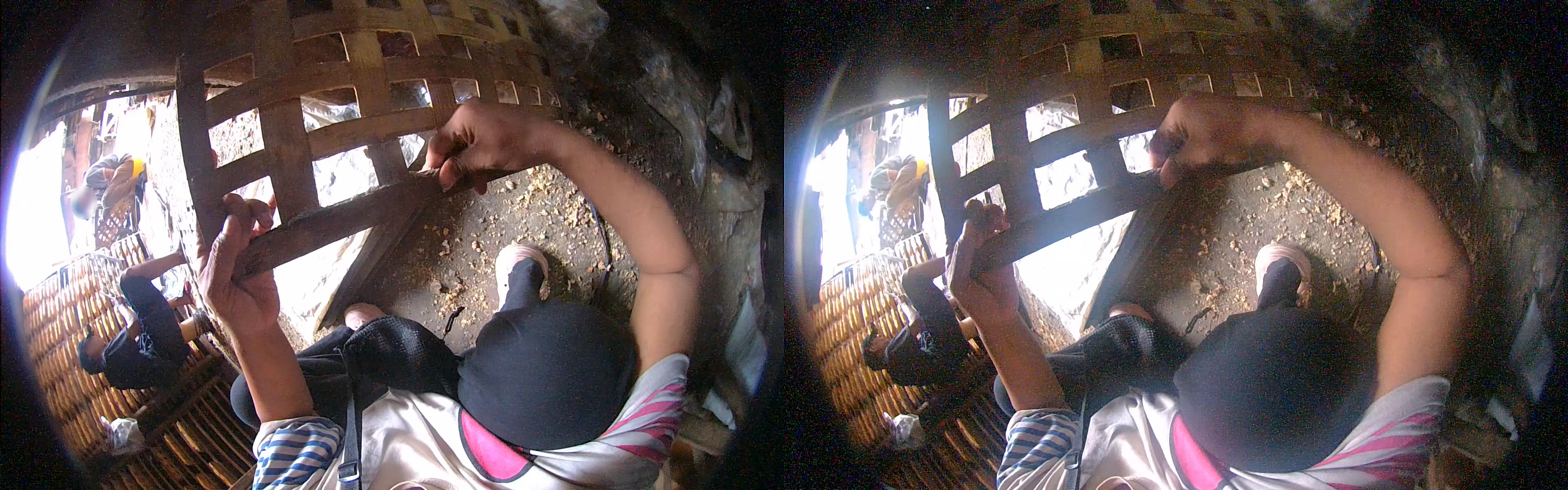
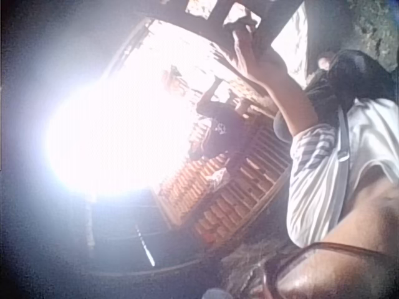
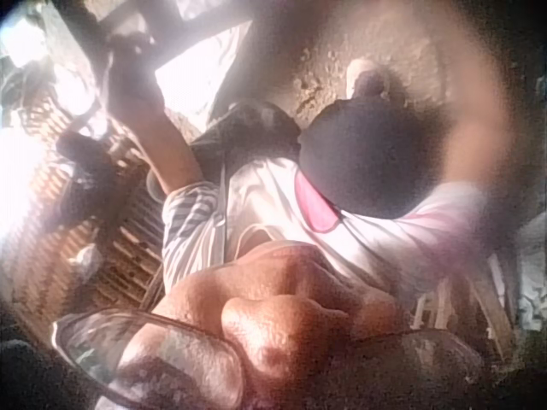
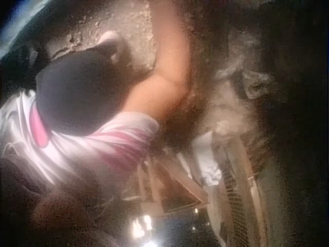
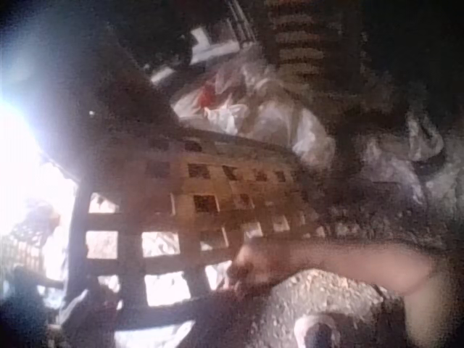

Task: The person assembles a wooden lattice tray by hand, placing a plastic sheet inside, and then inserting small wooden sticks into the lattice openings. The person repeats this process with multiple trays, handling each one individually.

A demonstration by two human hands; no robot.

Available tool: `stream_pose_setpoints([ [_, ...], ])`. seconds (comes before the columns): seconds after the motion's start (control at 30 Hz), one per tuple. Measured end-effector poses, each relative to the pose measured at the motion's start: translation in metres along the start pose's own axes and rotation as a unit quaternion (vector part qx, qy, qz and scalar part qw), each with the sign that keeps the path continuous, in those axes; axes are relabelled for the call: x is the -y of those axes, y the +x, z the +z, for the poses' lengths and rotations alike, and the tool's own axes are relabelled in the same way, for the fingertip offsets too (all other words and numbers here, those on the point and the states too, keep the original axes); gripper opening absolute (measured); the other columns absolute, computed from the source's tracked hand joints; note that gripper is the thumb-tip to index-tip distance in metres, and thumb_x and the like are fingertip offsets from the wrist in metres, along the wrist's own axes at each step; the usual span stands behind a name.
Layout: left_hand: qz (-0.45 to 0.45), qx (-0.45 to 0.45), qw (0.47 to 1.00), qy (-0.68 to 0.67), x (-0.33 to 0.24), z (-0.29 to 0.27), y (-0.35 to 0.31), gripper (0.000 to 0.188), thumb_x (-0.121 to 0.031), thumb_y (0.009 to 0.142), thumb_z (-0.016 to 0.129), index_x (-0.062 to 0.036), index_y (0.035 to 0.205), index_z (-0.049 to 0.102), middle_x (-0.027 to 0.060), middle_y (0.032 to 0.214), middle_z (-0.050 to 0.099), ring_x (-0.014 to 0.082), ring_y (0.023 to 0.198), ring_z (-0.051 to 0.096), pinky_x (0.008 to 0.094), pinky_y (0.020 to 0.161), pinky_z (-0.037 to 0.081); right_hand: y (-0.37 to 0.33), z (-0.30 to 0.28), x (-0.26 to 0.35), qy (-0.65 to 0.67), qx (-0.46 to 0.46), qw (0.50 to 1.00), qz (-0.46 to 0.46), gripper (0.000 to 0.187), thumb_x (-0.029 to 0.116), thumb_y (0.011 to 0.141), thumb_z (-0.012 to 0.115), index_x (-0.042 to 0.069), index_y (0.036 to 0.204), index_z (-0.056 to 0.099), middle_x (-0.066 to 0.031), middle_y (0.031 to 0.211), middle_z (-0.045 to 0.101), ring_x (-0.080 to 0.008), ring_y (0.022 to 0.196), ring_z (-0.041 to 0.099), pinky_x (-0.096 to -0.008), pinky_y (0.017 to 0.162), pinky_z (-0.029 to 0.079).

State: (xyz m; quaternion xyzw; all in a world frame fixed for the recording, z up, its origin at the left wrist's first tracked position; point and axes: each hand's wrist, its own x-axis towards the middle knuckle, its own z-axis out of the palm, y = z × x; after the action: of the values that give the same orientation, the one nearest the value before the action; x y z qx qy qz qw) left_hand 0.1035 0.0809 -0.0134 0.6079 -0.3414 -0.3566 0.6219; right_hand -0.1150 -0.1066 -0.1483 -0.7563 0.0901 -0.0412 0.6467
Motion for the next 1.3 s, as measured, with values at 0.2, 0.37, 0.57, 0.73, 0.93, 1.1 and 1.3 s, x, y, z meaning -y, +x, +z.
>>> stream_pose_setpoints([
  [0.2, -0.005, -0.013, 1.0, -0.002, 0.001, 0.0, -0.001, 0.031, -0.009, 0.087, 0.054, 0.0076, 0.112, 0.047, 0.0127, 0.09, 0.054, 0.0218, 0.083, 0.053, 0.0427, 0.092, 0.041, -0.013, 0.021, -0.001, 0.162, -0.114, 0.98, 0.022, 0.021, 0.018, 0.082, 0.07, 0.0, 0.093, 0.069, -0.0056, 0.087, 0.069, -0.0106, 0.082, 0.062, -0.0282, 0.078, 0.049],
  [0.37, 0.002, 0.001, 1.0, -0.018, -0.001, 0.006, -0.002, 0.033, -0.009, 0.087, 0.053, 0.0093, 0.113, 0.046, 0.0133, 0.092, 0.055, 0.0214, 0.083, 0.053, 0.0431, 0.092, 0.042, -0.01, 0.026, -0.005, 0.201, -0.138, 0.97, -0.001, 0.015, 0.014, 0.085, 0.067, -0.001, 0.089, 0.067, -0.0062, 0.083, 0.067, -0.01, 0.066, 0.062, -0.0256, 0.054, 0.054],
  [0.57, 0.003, 0.003, 1.0, 0.013, -0.004, 0.009, -0.003, 0.042, -0.009, 0.087, 0.053, 0.0082, 0.123, 0.042, 0.0126, 0.095, 0.054, 0.0213, 0.084, 0.054, 0.0415, 0.092, 0.043, 0.001, 0.031, 0.013, 0.156, -0.169, 0.972, 0.044, 0.012, 0.012, 0.089, 0.062, 0.001, 0.09, 0.064, -0.0041, 0.075, 0.065, -0.0084, 0.061, 0.06, -0.0249, 0.049, 0.049],
  [0.73, 0.011, 0.011, 1.0, -0.003, -0.006, 0.01, -0.001, 0.044, -0.009, 0.087, 0.053, 0.0078, 0.125, 0.04, 0.0134, 0.098, 0.055, 0.0223, 0.085, 0.056, 0.0431, 0.092, 0.044, 0.001, 0.038, 0.011, -0.074, -0.345, 0.936, -0.002, 0.023, 0.024, 0.093, 0.058, 0.003, 0.082, 0.057, -0.0006, 0.053, 0.05, -0.0071, 0.049, 0.051, -0.0275, 0.044, 0.038],
  [0.93, 0.02, 0.019, 0.999, -0.024, -0.009, 0.012, -0.005, 0.043, -0.007, 0.087, 0.053, 0.0086, 0.125, 0.04, 0.0143, 0.098, 0.055, 0.0235, 0.084, 0.057, 0.0455, 0.093, 0.044, -0.01, 0.026, 0.02, -0.075, -0.27, 0.96, 0.019, 0.021, 0.022, 0.092, 0.06, 0.001, 0.087, 0.06, -0.0023, 0.061, 0.058, -0.0076, 0.045, 0.051, -0.0255, 0.043, 0.041],
  [1.1, 0.026, 0.028, 0.998, -0.041, -0.011, 0.019, -0.01, 0.042, -0.005, 0.086, 0.053, 0.0086, 0.124, 0.04, 0.0155, 0.098, 0.056, 0.0234, 0.085, 0.058, 0.0458, 0.094, 0.044, -0.016, 0.03, 0.035, 0.191, -0.115, 0.968, 0.114, 0.022, 0.016, 0.088, 0.064, -0.003, 0.099, 0.063, -0.0051, 0.073, 0.063, -0.007, 0.041, 0.05, -0.0246, 0.039, 0.04],
  [1.3, 0.042, 0.023, 0.998, -0.03, -0.018, 0.026, -0.016, 0.042, -0.006, 0.087, 0.052, 0.0091, 0.124, 0.039, 0.0164, 0.099, 0.056, 0.0241, 0.088, 0.059, 0.0456, 0.094, 0.045, -0.019, 0.029, 0.03, 0.221, -0.146, 0.959, 0.104, 0.019, 0.018, 0.086, 0.064, 0.0, 0.091, 0.066, -0.0046, 0.057, 0.059, -0.0097, 0.042, 0.049, -0.0256, 0.045, 0.036],
])
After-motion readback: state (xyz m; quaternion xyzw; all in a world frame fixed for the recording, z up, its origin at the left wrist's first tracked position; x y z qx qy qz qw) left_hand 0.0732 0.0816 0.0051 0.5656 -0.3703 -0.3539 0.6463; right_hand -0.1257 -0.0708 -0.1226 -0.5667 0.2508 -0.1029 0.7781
